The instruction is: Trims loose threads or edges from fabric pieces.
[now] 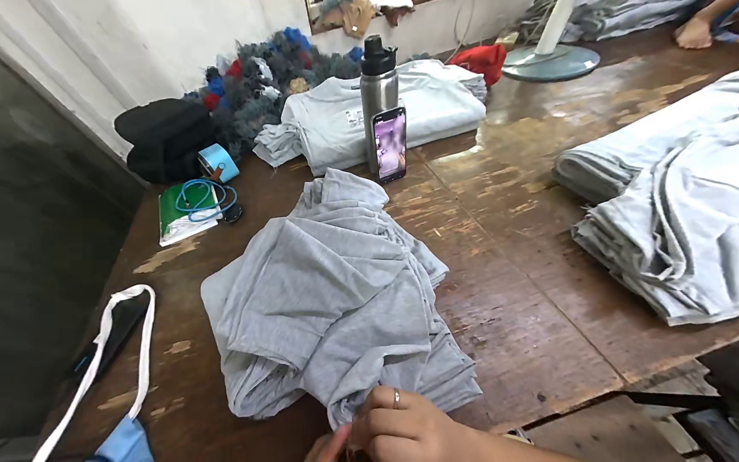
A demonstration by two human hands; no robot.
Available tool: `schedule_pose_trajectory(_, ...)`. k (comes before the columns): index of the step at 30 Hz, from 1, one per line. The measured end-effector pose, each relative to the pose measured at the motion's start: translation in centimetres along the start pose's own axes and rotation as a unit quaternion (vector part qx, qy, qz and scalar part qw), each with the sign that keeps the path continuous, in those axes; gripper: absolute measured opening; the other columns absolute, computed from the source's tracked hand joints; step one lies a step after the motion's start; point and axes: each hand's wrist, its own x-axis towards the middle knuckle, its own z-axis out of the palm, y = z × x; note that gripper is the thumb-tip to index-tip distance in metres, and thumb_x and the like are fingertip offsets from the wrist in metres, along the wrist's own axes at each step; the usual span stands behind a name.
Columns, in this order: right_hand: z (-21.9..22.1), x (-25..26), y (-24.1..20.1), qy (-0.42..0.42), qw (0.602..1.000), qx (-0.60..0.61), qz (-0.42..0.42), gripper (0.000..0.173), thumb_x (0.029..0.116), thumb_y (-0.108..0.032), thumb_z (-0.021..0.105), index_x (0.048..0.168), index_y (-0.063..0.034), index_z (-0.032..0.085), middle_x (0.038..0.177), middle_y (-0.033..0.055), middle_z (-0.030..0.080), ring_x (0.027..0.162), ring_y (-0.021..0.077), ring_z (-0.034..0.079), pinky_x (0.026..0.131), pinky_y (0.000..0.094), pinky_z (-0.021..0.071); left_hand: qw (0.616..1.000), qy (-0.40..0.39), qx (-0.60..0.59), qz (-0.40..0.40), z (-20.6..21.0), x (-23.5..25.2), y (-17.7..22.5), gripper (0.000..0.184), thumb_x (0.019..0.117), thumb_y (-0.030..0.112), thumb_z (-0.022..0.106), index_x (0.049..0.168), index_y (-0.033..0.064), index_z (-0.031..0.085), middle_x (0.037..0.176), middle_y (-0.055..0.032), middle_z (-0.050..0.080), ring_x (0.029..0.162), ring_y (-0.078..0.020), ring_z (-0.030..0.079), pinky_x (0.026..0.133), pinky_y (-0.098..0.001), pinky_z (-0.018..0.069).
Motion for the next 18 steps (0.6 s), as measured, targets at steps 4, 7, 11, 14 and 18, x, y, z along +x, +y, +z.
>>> schedule_pose_trajectory(4,-0.06,-0.17,-0.04,-0.005,0.999,0.05,0.02,0.009,0.0974,-0.001,0.06,0.088,-0.0038,0.06,0.094,0.0129,0.07,0.094,0.024,0.067,0.087,0.0306,0.0548,0.997,0.045,-0.027,-0.059,-0.36,0.14,-0.01,0.03,0.1083,0.035,0.048,0.121,0.028,0.073,0.112,0.0162,0.073,0.102,0.0027,0.067,0.09,-0.0191,0.0546)
schedule_pose_trajectory(7,0.1,-0.28,-0.01,-0.005,0.998,0.056,0.021,0.009,0.0958,0.001,0.062,0.088,-0.0031,0.06,0.094,0.0132,0.069,0.094,0.0244,0.067,0.088,0.0311,0.0553,0.994,0.071,-0.034,-0.081,0.03,0.59,0.28,0.019,0.1032,0.023,0.06,0.111,0.0288,0.076,0.101,0.0175,0.074,0.089,0.0052,0.068,0.081,-0.0151,0.0565)
schedule_pose_trajectory(11,-0.12,-0.2,-0.09,-0.022,0.998,0.059,0.024,0.011,0.0946,0.003,0.061,0.086,-0.0029,0.06,0.096,0.0141,0.069,0.098,0.0253,0.067,0.09,0.0314,0.055,0.992,0.07,-0.066,-0.077,0.11,0.62,0.09,0.024,0.0985,0.01,0.065,0.113,0.0262,0.075,0.101,0.0131,0.075,0.087,0.002,0.07,0.08,-0.0168,0.0579)
schedule_pose_trajectory(14,-0.42,0.0,-0.21,-0.05,0.997,0.06,0.016,0.014,0.0975,0.002,0.057,0.085,-0.0038,0.059,0.102,0.0148,0.069,0.103,0.0264,0.066,0.093,0.0322,0.0539,0.991,0.077,-0.076,-0.074,0.11,0.72,0.24,0.027,0.0957,0.008,0.069,0.115,0.0265,0.074,0.103,0.0133,0.075,0.088,0.0011,0.07,0.081,-0.0181,0.0588)
schedule_pose_trajectory(18,-0.31,-0.01,-0.3,-0.063,0.998,0.03,-0.002,0.014,0.1007,-0.001,0.055,0.089,-0.0062,0.061,0.114,0.0136,0.069,0.106,0.0253,0.065,0.093,0.0315,0.0526,0.991,0.068,-0.094,-0.063,0.0,0.76,0.34,0.037,0.0906,0.002,0.073,0.119,0.0255,0.073,0.109,0.0136,0.074,0.096,0.0005,0.07,0.088,-0.0192,0.0583)
